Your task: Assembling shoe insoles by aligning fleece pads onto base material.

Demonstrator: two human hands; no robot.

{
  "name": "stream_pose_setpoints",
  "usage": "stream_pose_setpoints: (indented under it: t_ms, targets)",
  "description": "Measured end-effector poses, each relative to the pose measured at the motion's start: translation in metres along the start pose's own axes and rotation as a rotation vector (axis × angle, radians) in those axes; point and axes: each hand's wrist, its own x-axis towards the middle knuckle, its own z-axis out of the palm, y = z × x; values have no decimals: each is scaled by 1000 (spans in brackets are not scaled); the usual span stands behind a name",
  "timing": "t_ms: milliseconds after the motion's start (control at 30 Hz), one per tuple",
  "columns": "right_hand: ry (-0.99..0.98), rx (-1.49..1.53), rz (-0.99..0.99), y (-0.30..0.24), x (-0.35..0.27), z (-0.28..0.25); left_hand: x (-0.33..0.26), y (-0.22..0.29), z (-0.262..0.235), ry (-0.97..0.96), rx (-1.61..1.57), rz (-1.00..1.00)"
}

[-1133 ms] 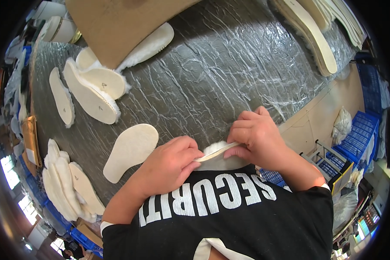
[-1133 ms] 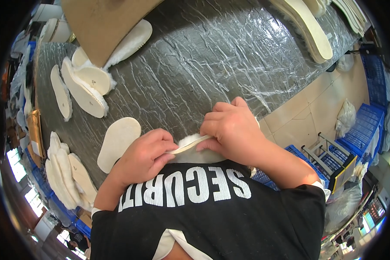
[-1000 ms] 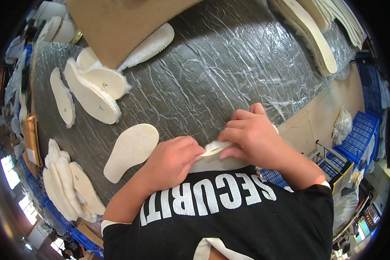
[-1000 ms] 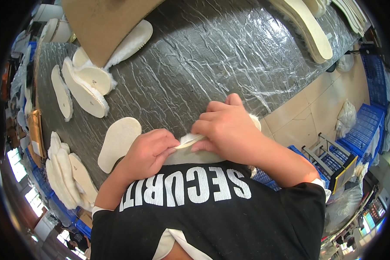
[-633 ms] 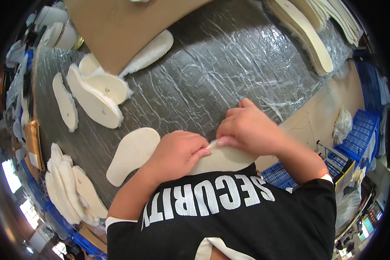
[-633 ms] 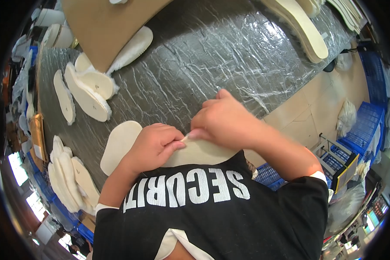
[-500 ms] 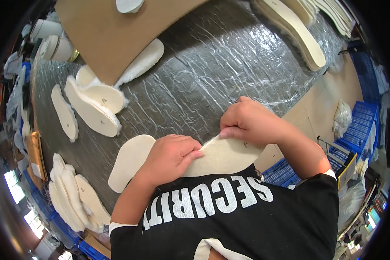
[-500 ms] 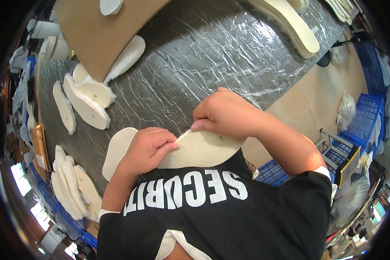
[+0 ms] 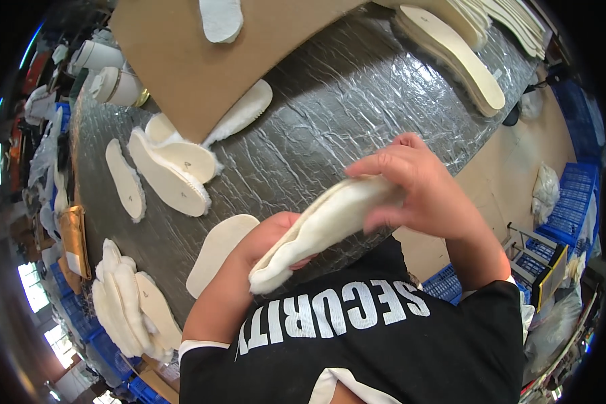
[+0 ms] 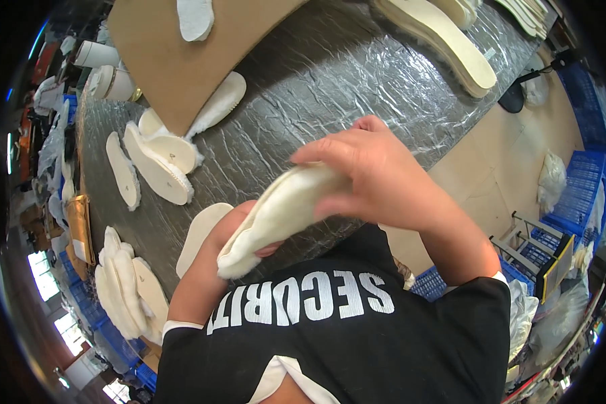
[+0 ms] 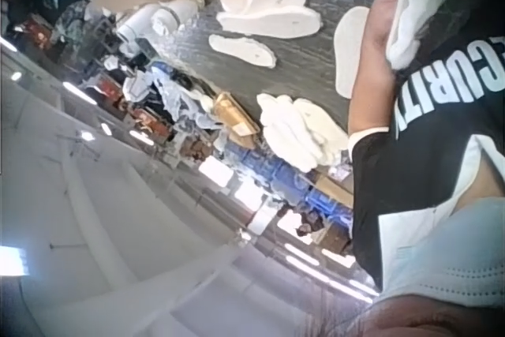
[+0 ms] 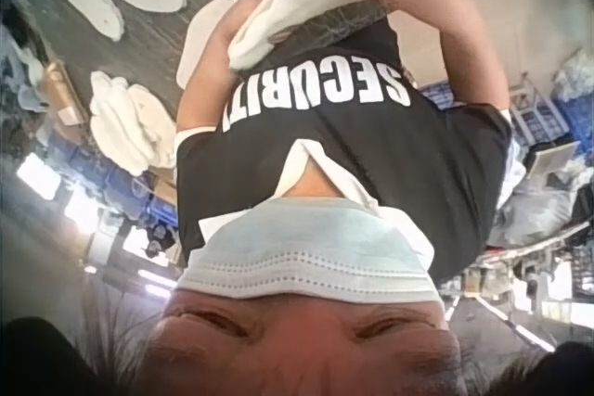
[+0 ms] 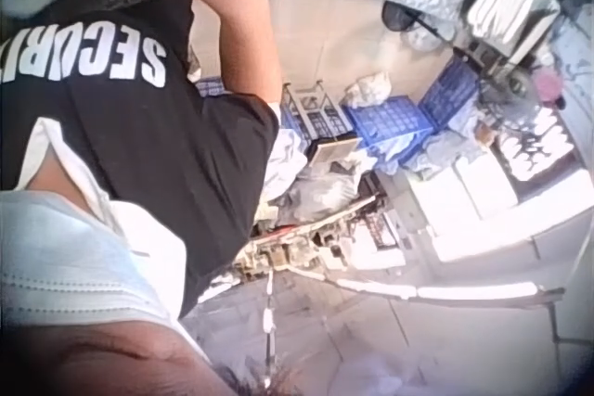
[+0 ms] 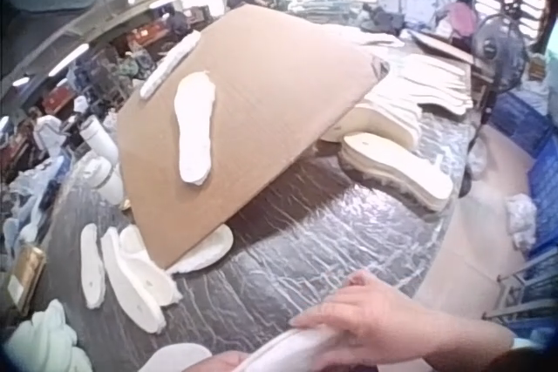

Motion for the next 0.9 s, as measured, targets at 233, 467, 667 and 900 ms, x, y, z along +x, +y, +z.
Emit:
stream_pose_setpoints:
  t_ms: [233, 467, 667, 900]
  targets:
    - [93, 442, 522, 18, -25, 14, -22, 7, -26, -87, 435, 534]
    - [93, -311, 69, -1, -10, 47, -27, -20, -13, 507, 1342, 722]
    - [-33, -244, -10, -1, 18, 78, -24, -23, -4, 511, 1366, 907]
    - [-128, -144, 27, 11, 20, 83, -18, -26, -9, 462, 1210, 888]
